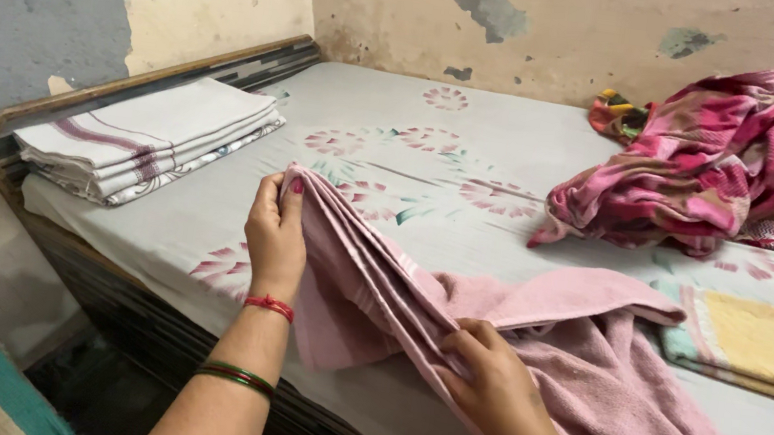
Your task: The person folds several towels on a bed, smoothing and aligning them before stacking. The person then carries the folded towels to a cabinet and places them on a shelf.
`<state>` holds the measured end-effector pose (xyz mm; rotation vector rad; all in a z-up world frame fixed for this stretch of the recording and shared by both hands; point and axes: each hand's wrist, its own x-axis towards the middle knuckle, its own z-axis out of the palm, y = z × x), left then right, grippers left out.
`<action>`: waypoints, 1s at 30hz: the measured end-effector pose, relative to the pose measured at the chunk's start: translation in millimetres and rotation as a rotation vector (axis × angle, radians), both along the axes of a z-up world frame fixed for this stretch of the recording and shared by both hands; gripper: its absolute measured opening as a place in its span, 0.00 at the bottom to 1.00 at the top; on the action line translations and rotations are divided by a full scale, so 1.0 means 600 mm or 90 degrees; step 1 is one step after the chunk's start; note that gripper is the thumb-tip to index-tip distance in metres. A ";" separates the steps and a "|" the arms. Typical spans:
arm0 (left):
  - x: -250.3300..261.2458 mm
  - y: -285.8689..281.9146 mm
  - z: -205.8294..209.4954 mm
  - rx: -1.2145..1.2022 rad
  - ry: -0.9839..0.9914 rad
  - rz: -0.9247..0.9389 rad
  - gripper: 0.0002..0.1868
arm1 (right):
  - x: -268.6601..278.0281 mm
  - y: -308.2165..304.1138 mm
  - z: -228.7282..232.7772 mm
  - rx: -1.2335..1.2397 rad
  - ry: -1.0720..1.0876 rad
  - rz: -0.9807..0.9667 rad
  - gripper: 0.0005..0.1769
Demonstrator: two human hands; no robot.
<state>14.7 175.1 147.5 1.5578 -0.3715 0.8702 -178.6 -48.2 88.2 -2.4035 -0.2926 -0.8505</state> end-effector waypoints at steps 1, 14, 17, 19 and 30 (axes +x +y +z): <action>0.002 -0.001 0.001 0.001 0.004 0.005 0.14 | 0.001 -0.002 0.003 0.028 0.042 -0.023 0.13; 0.028 -0.011 -0.008 0.040 0.039 0.023 0.13 | 0.037 -0.136 0.038 0.060 0.064 -0.088 0.11; 0.040 -0.017 -0.007 0.054 0.021 0.016 0.13 | 0.034 -0.152 0.027 0.083 0.059 -0.085 0.12; 0.041 -0.019 -0.010 0.057 0.025 0.010 0.13 | 0.026 -0.151 0.020 0.098 0.060 -0.091 0.12; 0.048 -0.021 -0.003 0.027 -0.033 0.031 0.12 | 0.005 -0.086 0.017 0.058 -0.116 -0.085 0.06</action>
